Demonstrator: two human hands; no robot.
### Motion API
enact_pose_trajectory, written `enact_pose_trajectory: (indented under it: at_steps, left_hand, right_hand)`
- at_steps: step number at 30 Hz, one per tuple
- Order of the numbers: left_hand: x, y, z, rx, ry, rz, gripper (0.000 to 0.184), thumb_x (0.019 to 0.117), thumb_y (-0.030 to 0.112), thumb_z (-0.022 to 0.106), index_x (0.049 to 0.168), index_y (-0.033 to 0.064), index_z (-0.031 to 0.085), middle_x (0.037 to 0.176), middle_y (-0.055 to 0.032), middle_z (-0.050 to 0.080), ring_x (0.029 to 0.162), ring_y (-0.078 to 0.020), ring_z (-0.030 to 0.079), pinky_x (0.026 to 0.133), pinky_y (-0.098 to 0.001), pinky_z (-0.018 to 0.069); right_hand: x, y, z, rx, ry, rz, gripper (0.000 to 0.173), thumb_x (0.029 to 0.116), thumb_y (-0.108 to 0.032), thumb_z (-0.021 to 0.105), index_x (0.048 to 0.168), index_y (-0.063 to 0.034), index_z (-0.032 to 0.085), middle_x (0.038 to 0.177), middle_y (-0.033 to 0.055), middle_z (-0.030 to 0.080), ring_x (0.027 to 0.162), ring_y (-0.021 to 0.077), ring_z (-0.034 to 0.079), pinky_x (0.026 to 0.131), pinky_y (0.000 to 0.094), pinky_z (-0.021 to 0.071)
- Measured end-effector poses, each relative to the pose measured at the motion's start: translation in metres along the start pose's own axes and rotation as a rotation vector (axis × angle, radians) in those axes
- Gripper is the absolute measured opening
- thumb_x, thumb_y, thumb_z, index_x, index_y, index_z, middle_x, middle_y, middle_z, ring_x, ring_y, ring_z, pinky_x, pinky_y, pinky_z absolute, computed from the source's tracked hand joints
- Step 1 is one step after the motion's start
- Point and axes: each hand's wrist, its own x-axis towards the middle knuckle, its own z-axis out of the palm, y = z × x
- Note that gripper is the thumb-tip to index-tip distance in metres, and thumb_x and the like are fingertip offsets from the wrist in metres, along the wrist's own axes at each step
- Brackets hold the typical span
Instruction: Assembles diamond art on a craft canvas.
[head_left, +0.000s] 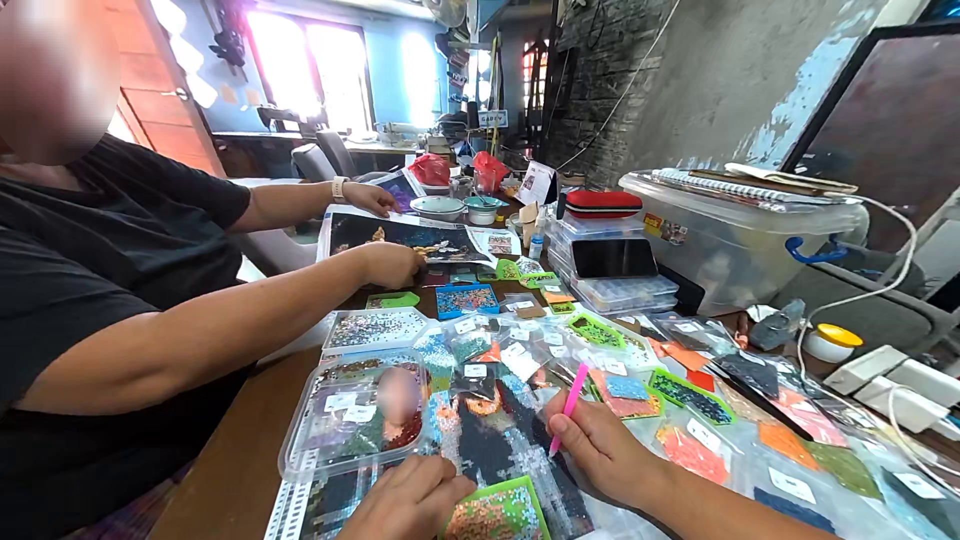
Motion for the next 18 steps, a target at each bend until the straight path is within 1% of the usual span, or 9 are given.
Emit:
enact_pose_trajectory:
  at_steps: [2,5,10,18]
  left_hand:
    - [0.0002,0.0002,-0.0001,0.0,-0.001,0.0,0.048,0.0907,0.035,0.074,0.123,-0.001,0.07,0.115,-0.0256,0.067,0.107,-0.0448,0.064,0.091,-0.06,0.0512]
    - [0.0003,0.0,-0.0002,-0.005,0.006,0.009,0.048,0.0902,0.034,0.075,0.122,-0.0014,0.071,0.114,-0.0259,0.068,0.105,-0.045,0.065,0.089,-0.06,0.0515]
    - [-0.0002,-0.0009,0.0006,0.004,0.015,0.014,0.048,0.09,0.035,0.075,0.122,-0.0012,0.071,0.114,-0.0253,0.068,0.106,-0.0443,0.065,0.09,-0.0593,0.0516]
    - [-0.0006,-0.0023,0.0012,-0.01,0.01,0.011,0.048,0.0902,0.034,0.075,0.122,-0.0017,0.071,0.115,-0.0262,0.068,0.107,-0.0453,0.064,0.09,-0.06,0.0512]
  right_hand:
    - [-0.0002,0.0005,0.0008,-0.015,-0.001,-0.012,0.042,0.1126,-0.036,0.034,0.103,-0.0021,0.056,0.074,0.0039,0.054,0.064,0.0051,0.054,0.062,0.0207,0.0475]
    - [-0.0002,0.0018,0.0012,0.028,0.015,0.014,0.042,0.1125,-0.035,0.034,0.102,-0.0014,0.057,0.074,0.0033,0.054,0.064,0.0038,0.053,0.062,0.0192,0.0467]
    - [-0.0005,0.0009,0.0006,0.126,0.059,0.095,0.039,0.112,-0.032,0.035,0.1,-0.0026,0.058,0.075,-0.0015,0.055,0.062,-0.0014,0.052,0.06,0.0163,0.0459]
    - [-0.0004,0.0009,0.0024,0.095,0.069,0.08,0.038,0.112,-0.032,0.036,0.099,-0.0029,0.058,0.073,-0.0014,0.054,0.061,-0.0011,0.051,0.059,0.0159,0.0446]
